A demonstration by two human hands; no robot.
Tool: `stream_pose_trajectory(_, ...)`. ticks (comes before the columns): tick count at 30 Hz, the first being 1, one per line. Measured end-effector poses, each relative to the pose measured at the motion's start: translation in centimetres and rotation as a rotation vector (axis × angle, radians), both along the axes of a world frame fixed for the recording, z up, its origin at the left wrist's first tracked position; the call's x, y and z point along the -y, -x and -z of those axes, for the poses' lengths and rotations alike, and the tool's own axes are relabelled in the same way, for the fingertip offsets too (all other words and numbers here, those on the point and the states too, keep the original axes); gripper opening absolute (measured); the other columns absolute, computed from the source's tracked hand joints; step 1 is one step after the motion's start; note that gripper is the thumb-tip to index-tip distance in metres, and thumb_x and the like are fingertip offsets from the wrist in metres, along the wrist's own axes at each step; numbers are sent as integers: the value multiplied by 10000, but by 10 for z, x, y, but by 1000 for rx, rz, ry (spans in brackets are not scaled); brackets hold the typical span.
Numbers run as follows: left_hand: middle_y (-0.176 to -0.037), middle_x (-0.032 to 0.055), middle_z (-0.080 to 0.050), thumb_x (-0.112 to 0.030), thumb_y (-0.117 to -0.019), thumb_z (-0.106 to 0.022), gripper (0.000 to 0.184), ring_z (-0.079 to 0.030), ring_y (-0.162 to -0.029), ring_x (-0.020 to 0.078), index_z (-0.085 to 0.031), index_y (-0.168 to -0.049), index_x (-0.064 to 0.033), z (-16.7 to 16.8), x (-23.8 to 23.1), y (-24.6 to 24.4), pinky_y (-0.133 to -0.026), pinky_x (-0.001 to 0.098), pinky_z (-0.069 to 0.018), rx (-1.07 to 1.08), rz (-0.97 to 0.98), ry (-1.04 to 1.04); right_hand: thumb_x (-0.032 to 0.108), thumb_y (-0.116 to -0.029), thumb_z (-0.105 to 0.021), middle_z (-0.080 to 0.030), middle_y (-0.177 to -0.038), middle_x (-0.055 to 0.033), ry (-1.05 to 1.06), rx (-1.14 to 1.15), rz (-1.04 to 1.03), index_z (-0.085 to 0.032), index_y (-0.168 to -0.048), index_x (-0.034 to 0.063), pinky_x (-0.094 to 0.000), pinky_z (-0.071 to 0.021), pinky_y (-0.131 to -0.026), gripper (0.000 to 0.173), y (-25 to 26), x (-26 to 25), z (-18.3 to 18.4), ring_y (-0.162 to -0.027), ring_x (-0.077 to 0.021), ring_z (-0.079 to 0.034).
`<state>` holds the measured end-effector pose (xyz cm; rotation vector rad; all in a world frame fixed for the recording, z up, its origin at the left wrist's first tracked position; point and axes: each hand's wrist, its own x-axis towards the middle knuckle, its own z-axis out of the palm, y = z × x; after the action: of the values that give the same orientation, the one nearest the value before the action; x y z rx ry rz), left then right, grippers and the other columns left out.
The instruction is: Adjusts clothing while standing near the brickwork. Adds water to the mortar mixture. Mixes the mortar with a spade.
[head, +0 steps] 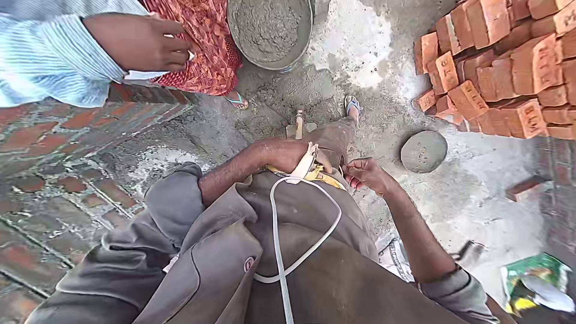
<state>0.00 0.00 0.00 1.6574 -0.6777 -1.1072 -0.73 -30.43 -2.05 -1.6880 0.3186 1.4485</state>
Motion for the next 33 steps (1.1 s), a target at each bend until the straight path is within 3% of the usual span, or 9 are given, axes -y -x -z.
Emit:
stream_pose_trajectory(3,-1154,3,-732,-176,-914,-595,308,-665,-1106,126,-751,-1177,-146,5,-2,5,-1024,390,-531,24,39,90,293,-1051,-607,-664,-711,-18,-44,-65,60,-672,-988,51,-226,-526,-499,259,17,6,3,-544,-88,-617)
stream_pose_trajectory(7,-911,35,-710,-201,-883,-668,172,-670,-856,144,-716,-1005,-90,20,-6,5,-800,383,-558,172,-35,116,285,-1068,-566,-666,-689,10,-195,-108,69,-688,-911,73,-212,-526,-484,291,0,-1,-2,-542,-68,-622)
stream_pose_trajectory(11,-1191,49,-721,-164,-942,-590,300,-657,-1141,173,-735,-1195,-91,4,-11,-1,-1055,409,-509,69,27,106,162,-1017,-634,-673,-741,-17,-171,-52,19,-676,-991,42,-229,-560,-555,129,1,-11,-7,-604,-90,-648)
stream_pose_trajectory(15,-1175,34,-723,-169,-934,-609,297,-650,-1131,169,-746,-1190,-110,-6,-15,2,-1045,405,-496,54,-48,56,144,-1062,-563,-724,-791,-66,88,186,142,-616,-1079,6,-278,-603,-584,149,0,-24,-2,-616,-131,-703)
stream_pose_trajectory(20,-1179,32,-726,-230,-998,-589,292,-658,-1141,118,-732,-1216,-98,8,-14,-1,-1059,336,-511,92,-112,193,233,-1004,-570,-730,-863,-171,506,717,-251,-694,-1031,18,-601,-576,-735,249,-30,-8,57,-791,-355,-730)
stream_pose_trajectory(24,-1256,99,-676,-27,-891,-597,441,-630,-1162,161,-642,-1330,-37,-11,-13,-12,-1054,330,-499,79,-180,206,238,-973,-580,-708,-927,-238,576,746,-530,-693,-947,16,-663,-536,-756,250,-61,-6,100,-915,-450,-701)
stream_pose_trajectory(27,-1172,77,-705,-55,-952,-561,350,-675,-1032,120,-671,-1283,-30,-45,-15,-18,-904,283,-571,18,-177,244,240,-947,-622,-725,-911,-211,539,597,-543,-714,-1014,30,-641,-558,-763,238,-67,1,113,-854,-403,-718)
stream_pose_trajectory(30,-1201,21,-700,-203,-1029,-572,322,-666,-1096,83,-672,-1311,-84,-68,-13,-16,-952,268,-576,63,-125,259,220,-973,-668,-750,-856,-157,397,352,-266,-641,-1216,19,-456,-647,-683,317,-59,20,105,-676,-257,-748)
stream_pose_trajectory(33,-1304,14,-664,-234,-984,-621,387,-620,-1197,103,-650,-1359,-142,-73,-5,-11,-1031,323,-524,187,-123,77,213,-900,-780,-681,-1141,-240,402,470,-243,-531,-1420,88,-575,-588,-715,589,-38,26,45,-847,-380,-706)
